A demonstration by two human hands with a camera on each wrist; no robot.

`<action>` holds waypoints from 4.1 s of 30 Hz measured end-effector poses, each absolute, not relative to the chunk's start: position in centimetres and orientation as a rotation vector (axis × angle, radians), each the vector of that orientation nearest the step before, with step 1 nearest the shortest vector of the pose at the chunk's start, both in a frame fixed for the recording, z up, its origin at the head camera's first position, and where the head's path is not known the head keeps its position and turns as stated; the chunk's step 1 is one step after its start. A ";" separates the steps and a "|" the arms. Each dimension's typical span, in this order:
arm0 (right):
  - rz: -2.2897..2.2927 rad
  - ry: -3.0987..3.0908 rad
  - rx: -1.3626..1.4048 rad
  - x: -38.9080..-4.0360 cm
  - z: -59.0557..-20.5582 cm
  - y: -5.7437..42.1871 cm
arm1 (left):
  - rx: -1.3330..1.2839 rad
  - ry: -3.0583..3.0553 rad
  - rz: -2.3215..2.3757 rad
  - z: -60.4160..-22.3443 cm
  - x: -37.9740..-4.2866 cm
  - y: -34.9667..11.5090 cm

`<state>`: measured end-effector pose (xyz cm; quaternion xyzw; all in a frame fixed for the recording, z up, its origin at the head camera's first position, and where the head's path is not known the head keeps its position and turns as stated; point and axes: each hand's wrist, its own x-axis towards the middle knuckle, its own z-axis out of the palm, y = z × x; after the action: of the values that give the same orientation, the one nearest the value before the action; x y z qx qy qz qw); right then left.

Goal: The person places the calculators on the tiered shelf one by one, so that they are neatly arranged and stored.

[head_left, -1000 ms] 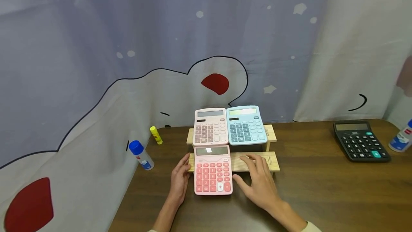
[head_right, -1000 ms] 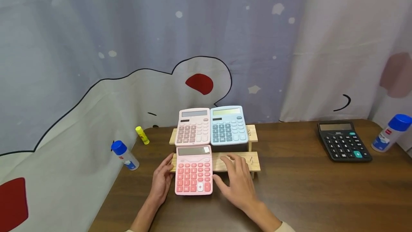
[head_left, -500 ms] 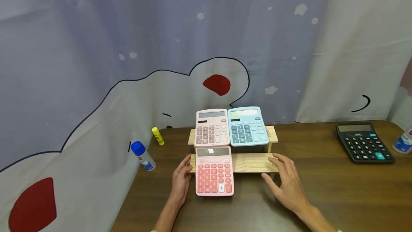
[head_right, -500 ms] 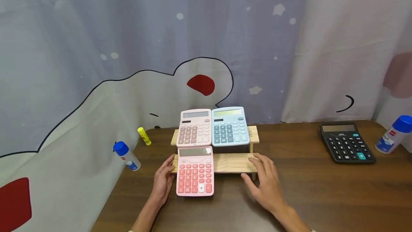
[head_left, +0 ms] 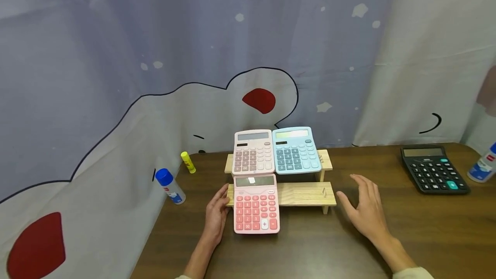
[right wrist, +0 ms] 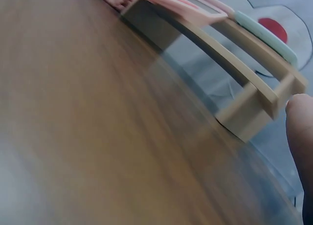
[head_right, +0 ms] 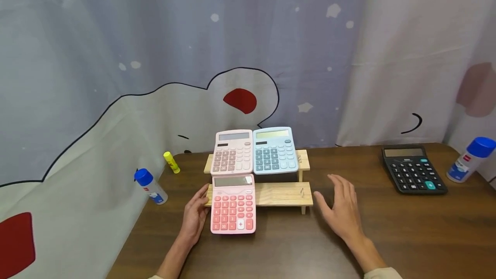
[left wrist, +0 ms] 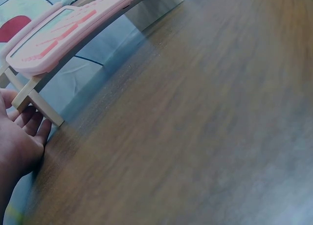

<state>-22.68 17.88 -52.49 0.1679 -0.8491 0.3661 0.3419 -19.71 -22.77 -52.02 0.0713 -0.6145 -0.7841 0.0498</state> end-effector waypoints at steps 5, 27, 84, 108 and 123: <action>0.926 -2.247 0.339 -23.2 -52.4 20.6 | 0.220 -1.859 -2.402 -52.2 -19.7 -22.6; 0.749 -2.499 -0.321 -25.4 -52.7 34.6 | 0.217 -1.892 -2.361 -52.1 -19.6 -22.8; 0.540 -2.846 -0.294 -24.5 -52.8 34.3 | 0.220 -1.896 -2.361 -52.0 -19.5 -22.6; 0.766 -2.732 -0.030 -22.3 -52.7 29.9 | 0.209 -1.913 -2.347 -52.0 -19.6 -22.7; 0.960 -2.536 0.322 -20.6 -51.9 27.2 | 0.216 -1.897 -2.363 -52.0 -19.6 -22.7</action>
<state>-20.60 27.16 -51.95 0.1155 -0.9092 0.3440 0.2040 -19.60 -22.71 -51.95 0.0709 -0.6237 -0.7768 0.0516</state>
